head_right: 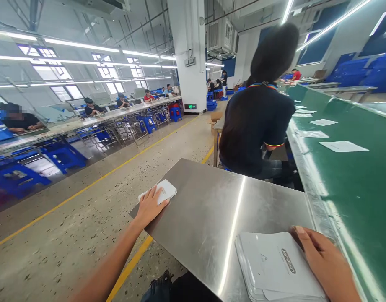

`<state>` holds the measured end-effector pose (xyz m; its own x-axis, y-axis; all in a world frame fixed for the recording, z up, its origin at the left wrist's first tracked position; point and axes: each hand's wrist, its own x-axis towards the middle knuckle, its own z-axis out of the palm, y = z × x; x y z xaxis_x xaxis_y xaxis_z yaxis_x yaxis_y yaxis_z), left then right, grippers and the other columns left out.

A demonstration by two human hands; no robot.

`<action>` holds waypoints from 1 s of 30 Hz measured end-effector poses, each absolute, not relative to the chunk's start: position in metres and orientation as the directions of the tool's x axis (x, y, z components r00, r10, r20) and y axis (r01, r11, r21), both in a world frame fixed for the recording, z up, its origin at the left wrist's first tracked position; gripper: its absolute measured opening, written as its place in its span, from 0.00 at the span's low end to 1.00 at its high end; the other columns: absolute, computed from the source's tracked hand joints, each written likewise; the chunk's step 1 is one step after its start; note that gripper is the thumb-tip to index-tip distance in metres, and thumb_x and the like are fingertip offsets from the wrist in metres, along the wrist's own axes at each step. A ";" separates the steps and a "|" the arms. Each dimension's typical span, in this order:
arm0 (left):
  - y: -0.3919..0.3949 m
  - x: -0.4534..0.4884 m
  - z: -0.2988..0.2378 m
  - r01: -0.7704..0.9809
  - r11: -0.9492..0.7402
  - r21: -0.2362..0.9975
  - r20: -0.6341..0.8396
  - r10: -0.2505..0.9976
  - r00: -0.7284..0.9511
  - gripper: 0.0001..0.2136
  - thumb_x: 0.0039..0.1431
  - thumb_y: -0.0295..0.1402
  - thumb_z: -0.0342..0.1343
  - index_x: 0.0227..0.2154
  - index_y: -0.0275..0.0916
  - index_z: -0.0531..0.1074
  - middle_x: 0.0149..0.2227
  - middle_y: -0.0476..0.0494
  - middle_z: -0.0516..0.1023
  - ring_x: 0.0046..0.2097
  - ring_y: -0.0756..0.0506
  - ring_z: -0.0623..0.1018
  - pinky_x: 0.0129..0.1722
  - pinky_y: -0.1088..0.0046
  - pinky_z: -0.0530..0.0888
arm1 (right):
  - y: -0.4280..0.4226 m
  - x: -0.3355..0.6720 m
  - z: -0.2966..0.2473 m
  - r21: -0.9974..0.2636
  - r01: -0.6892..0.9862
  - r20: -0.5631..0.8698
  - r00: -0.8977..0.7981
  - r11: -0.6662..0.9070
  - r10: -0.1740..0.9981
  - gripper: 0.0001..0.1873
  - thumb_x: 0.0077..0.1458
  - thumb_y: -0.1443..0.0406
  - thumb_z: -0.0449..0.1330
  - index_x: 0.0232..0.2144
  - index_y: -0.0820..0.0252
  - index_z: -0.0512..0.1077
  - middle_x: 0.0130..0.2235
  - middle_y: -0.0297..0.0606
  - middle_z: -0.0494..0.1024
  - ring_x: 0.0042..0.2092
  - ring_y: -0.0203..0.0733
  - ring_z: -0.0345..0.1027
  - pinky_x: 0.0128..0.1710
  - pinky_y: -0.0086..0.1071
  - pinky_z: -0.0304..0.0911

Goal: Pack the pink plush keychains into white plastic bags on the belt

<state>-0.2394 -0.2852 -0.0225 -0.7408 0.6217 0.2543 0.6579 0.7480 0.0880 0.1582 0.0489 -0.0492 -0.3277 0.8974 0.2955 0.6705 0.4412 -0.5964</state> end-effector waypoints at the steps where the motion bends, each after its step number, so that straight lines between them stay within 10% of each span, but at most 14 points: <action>1: -0.284 -0.238 -0.024 0.653 0.753 0.080 0.262 0.616 -0.743 0.28 0.57 0.49 0.43 0.57 0.40 0.57 0.61 0.37 0.55 0.60 0.36 0.55 0.55 0.55 0.54 | 0.043 0.157 -0.043 -0.613 0.663 0.256 -0.348 0.430 0.902 0.18 0.48 0.48 0.51 0.31 0.46 0.74 0.38 0.38 0.78 0.39 0.47 0.70 0.37 0.39 0.63; 8: -0.262 -0.236 -0.025 0.710 0.703 0.040 0.440 0.625 -0.645 0.28 0.57 0.48 0.43 0.56 0.37 0.57 0.61 0.35 0.56 0.62 0.35 0.51 0.57 0.50 0.50 | 0.021 0.146 -0.025 -0.710 0.548 0.249 -0.392 0.442 0.886 0.22 0.54 0.49 0.46 0.34 0.56 0.72 0.40 0.38 0.76 0.41 0.44 0.68 0.43 0.36 0.60; 16: -0.168 -0.168 -0.024 0.930 0.111 0.350 0.432 0.862 -0.266 0.18 0.60 0.36 0.42 0.52 0.43 0.62 0.59 0.46 0.61 0.62 0.44 0.54 0.58 0.60 0.57 | 0.019 0.147 -0.029 -0.705 0.531 0.299 -0.378 0.470 0.876 0.21 0.58 0.51 0.43 0.30 0.56 0.70 0.34 0.38 0.75 0.37 0.42 0.66 0.38 0.33 0.59; 24: -0.091 -0.124 -0.015 0.621 -0.125 0.774 0.325 0.920 -0.219 0.13 0.45 0.21 0.40 0.23 0.41 0.68 0.36 0.48 0.77 0.43 0.46 0.74 0.45 0.68 0.69 | 0.020 0.145 -0.032 -0.703 0.526 0.327 -0.358 0.478 0.875 0.23 0.59 0.52 0.39 0.24 0.57 0.65 0.30 0.36 0.72 0.34 0.40 0.64 0.35 0.33 0.57; 30: -0.043 -0.122 -0.025 0.255 -0.065 0.965 0.157 0.920 -0.359 0.07 0.38 0.23 0.41 0.20 0.40 0.61 0.20 0.53 0.71 0.24 0.50 0.72 0.27 0.75 0.69 | 0.020 0.144 -0.034 -0.699 0.540 0.334 -0.333 0.469 0.882 0.23 0.60 0.52 0.39 0.24 0.57 0.65 0.30 0.36 0.72 0.33 0.40 0.64 0.33 0.32 0.56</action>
<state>-0.1218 -0.0433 -0.0246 -0.3591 0.9200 0.1573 0.2551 -0.0653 0.9647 0.1443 0.0201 -0.0335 -0.3335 0.8817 0.3336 0.5402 0.4687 -0.6989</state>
